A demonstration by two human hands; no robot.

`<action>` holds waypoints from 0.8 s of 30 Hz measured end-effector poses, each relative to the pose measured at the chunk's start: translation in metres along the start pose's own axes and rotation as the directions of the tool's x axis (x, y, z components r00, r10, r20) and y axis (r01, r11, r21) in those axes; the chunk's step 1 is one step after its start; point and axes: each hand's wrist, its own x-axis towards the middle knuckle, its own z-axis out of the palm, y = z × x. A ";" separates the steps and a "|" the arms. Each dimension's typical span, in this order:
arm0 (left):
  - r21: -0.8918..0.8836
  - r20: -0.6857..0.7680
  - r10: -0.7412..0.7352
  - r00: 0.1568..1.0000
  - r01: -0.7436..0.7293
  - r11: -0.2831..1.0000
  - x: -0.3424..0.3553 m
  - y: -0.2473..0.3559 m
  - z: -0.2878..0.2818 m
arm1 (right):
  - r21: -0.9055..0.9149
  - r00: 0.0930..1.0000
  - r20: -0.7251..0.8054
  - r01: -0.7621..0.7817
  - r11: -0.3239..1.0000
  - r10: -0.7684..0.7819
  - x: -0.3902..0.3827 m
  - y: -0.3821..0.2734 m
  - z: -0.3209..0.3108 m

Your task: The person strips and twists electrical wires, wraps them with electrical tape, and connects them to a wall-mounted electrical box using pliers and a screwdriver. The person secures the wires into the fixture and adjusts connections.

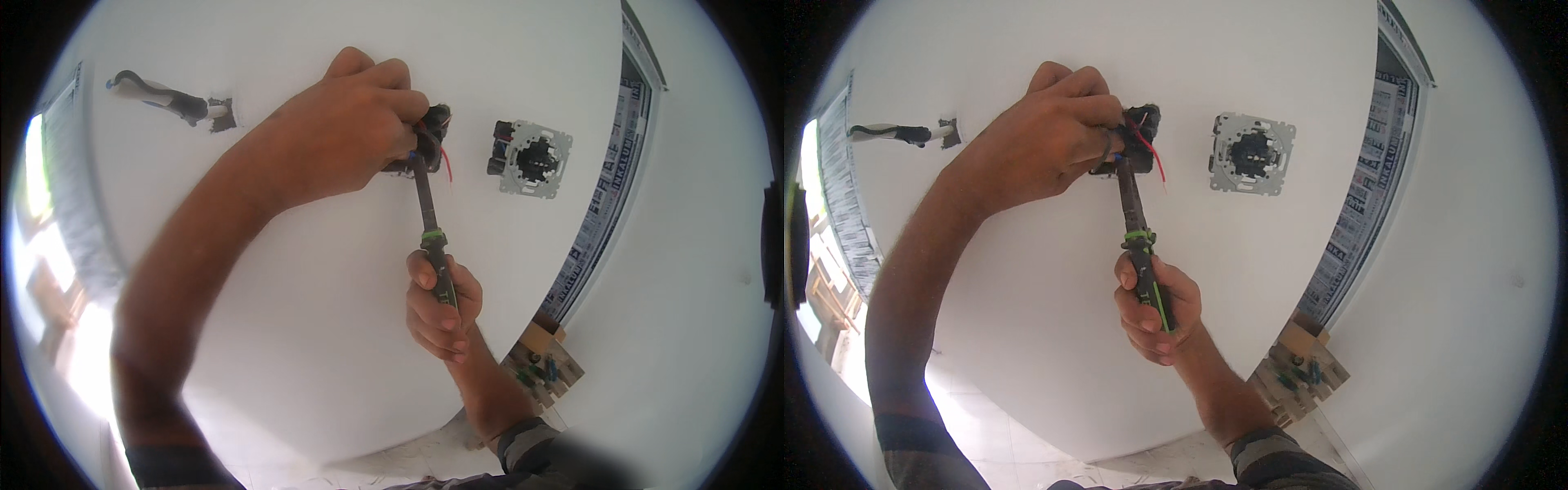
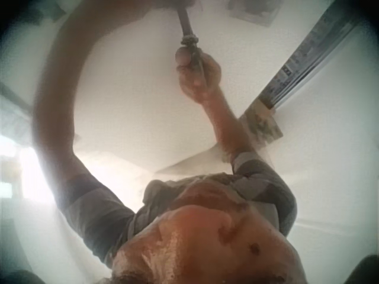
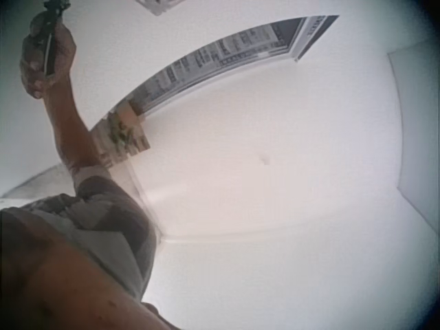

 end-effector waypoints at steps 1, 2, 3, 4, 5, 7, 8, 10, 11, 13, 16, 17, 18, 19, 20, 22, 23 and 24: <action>-0.004 0.008 -0.004 1.000 0.004 1.000 0.000 0.000 0.000 | -0.024 0.999 0.017 0.038 0.999 -0.038 0.001 0.005 -0.003; 0.000 0.019 -0.011 1.000 0.011 1.000 -0.001 -0.001 -0.002 | -0.046 0.997 0.039 0.070 0.996 -0.069 0.004 0.007 -0.005; 0.001 0.025 -0.014 1.000 0.014 1.000 -0.001 -0.001 -0.003 | -0.229 0.997 -0.063 0.039 0.973 -0.055 0.003 0.004 -0.002; 0.003 0.034 -0.021 0.999 0.021 1.000 -0.001 -0.001 -0.003 | -0.403 0.984 -0.167 -0.009 0.915 -0.064 0.000 -0.004 0.007; 0.017 0.039 -0.035 0.999 0.034 0.999 -0.003 -0.002 -0.009 | -0.559 0.962 -0.262 -0.081 0.825 -0.083 0.000 -0.011 0.020; 0.026 0.034 -0.048 0.998 0.047 0.999 -0.004 -0.001 -0.006 | -0.706 0.858 -0.502 -0.334 0.624 -0.110 -0.003 -0.029 0.058; 0.033 0.029 -0.049 0.998 0.048 0.998 -0.004 -0.001 -0.002 | -0.727 0.780 -0.606 -0.465 0.505 -0.155 -0.001 -0.031 0.079; 0.036 0.012 -0.045 0.999 0.045 0.998 -0.002 -0.001 0.000 | -0.753 0.654 -0.652 -0.615 0.232 -0.383 0.001 -0.028 0.102; 0.024 -0.001 -0.040 0.999 0.040 0.999 -0.002 0.000 0.001 | -0.754 0.650 -0.601 -0.654 0.061 -0.465 -0.003 -0.030 0.105; 0.030 -0.019 -0.033 0.999 0.034 0.999 -0.001 0.000 0.002 | -0.633 0.617 -0.530 -0.744 -0.212 -0.582 -0.002 -0.033 0.115; 0.049 -0.035 -0.031 0.999 0.033 0.998 -0.001 0.001 0.005 | -0.482 0.633 -0.503 -0.771 -0.416 -0.588 0.007 -0.039 0.130; 0.040 -0.034 -0.030 0.999 0.032 0.999 -0.001 0.001 0.007 | -0.466 0.652 -0.475 -0.756 -0.460 -0.591 0.008 -0.039 0.131; 0.032 -0.033 -0.030 0.999 0.031 0.999 -0.001 0.001 0.008 | -0.449 0.672 -0.446 -0.739 -0.502 -0.591 0.009 -0.039 0.132; 0.028 -0.033 -0.025 0.999 0.026 0.999 -0.001 0.000 0.009 | -0.430 0.693 -0.418 -0.721 -0.543 -0.588 0.010 -0.039 0.132; 0.027 -0.031 -0.022 0.999 0.022 0.999 -0.001 0.000 0.010 | -0.398 0.701 -0.406 -0.713 -0.577 -0.587 0.013 -0.038 0.134; 0.036 -0.022 -0.024 0.999 0.024 0.999 -0.001 -0.001 0.012 | -0.331 0.719 -0.384 -0.693 -0.641 -0.579 0.021 -0.035 0.140; 0.045 -0.014 -0.026 1.000 0.027 0.999 0.000 0.000 0.013 | -0.305 0.721 -0.371 -0.690 -0.657 -0.585 0.021 -0.034 0.140; 0.054 -0.006 -0.029 1.000 0.029 0.998 0.000 0.000 0.013 | -0.278 0.723 -0.359 -0.686 -0.672 -0.590 0.021 -0.033 0.139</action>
